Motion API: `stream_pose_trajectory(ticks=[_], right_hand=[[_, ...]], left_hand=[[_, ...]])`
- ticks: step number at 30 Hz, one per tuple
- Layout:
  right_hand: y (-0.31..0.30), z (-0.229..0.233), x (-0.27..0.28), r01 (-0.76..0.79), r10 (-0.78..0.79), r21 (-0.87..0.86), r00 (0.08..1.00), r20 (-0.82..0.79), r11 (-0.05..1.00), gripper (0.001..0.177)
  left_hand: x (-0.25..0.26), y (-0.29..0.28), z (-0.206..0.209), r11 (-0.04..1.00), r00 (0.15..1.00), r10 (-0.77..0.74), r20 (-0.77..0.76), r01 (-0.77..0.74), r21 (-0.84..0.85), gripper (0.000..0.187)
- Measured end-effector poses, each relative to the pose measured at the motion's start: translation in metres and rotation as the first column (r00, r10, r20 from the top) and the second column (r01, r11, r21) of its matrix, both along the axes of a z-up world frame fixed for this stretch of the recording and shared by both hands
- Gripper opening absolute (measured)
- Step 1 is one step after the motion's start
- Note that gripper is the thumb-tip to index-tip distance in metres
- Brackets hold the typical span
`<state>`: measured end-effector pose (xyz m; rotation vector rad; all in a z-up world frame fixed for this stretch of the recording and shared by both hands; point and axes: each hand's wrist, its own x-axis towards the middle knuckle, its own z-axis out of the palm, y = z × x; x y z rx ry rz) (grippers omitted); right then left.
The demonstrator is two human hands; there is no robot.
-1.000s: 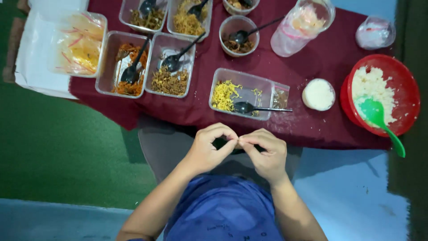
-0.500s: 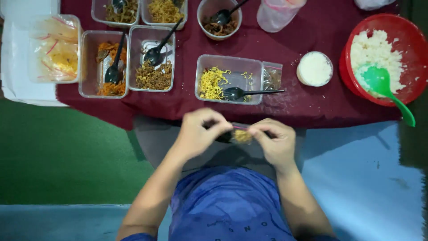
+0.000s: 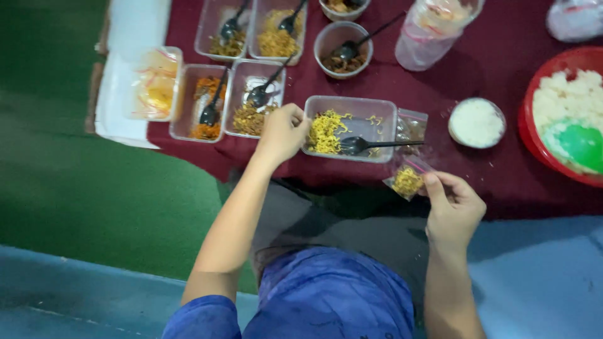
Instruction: Filling small bags with toppings and wrapping rice balls in paper
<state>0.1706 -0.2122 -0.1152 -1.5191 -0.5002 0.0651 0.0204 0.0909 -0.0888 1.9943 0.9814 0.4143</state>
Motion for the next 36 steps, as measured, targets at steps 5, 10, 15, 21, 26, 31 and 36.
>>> stream_pose_trajectory(ticks=[5, 10, 15, 21, 26, 31, 36], right_hand=[[0.001, -0.006, 0.005, -0.029, 0.029, 0.028, 1.0, -0.008, 0.999, 0.008], [0.009, 0.003, 0.001, -0.052, 0.052, 0.027, 0.999, -0.004, 0.998, 0.009], [0.024, 0.042, -0.02, -0.048, 0.024, -0.176, 0.991, -0.132, 0.983, 0.008], [0.031, 0.058, -0.03, -0.046, 0.044, -0.314, 0.999, -0.016, 0.948, 0.009], [0.032, 0.043, -0.027, -0.051, 0.064, -0.308, 0.997, 0.031, 0.95, 0.007], [0.04, 0.041, -0.03, -0.046, 0.045, -0.306, 0.999, -0.011, 0.951, 0.007], [0.048, 0.022, -0.022, -0.078, 0.071, -0.332, 0.997, -0.033, 0.94, 0.01]], left_hand=[[-0.012, 0.024, -0.006, 0.989, 0.984, 0.133, 0.117, -0.125, -0.073, 0.013], [-0.041, 0.096, 0.01, 0.931, 0.878, 0.365, 0.311, -0.334, -0.149, 0.012], [-0.062, 0.171, 0.055, 0.76, 0.688, 0.648, 0.327, -0.61, -0.223, 0.015], [-0.073, 0.264, 0.022, 0.494, 0.437, 0.867, 0.24, -0.822, -0.285, 0.033], [-0.066, 0.285, 0.013, 0.373, 0.345, 0.928, 0.141, -0.864, -0.338, 0.012], [-0.081, 0.355, -0.064, 0.375, 0.383, 0.923, -0.042, -0.917, -0.136, 0.055], [-0.087, 0.314, -0.052, 0.527, 0.438, 0.849, 0.295, -0.737, -0.424, 0.068]])
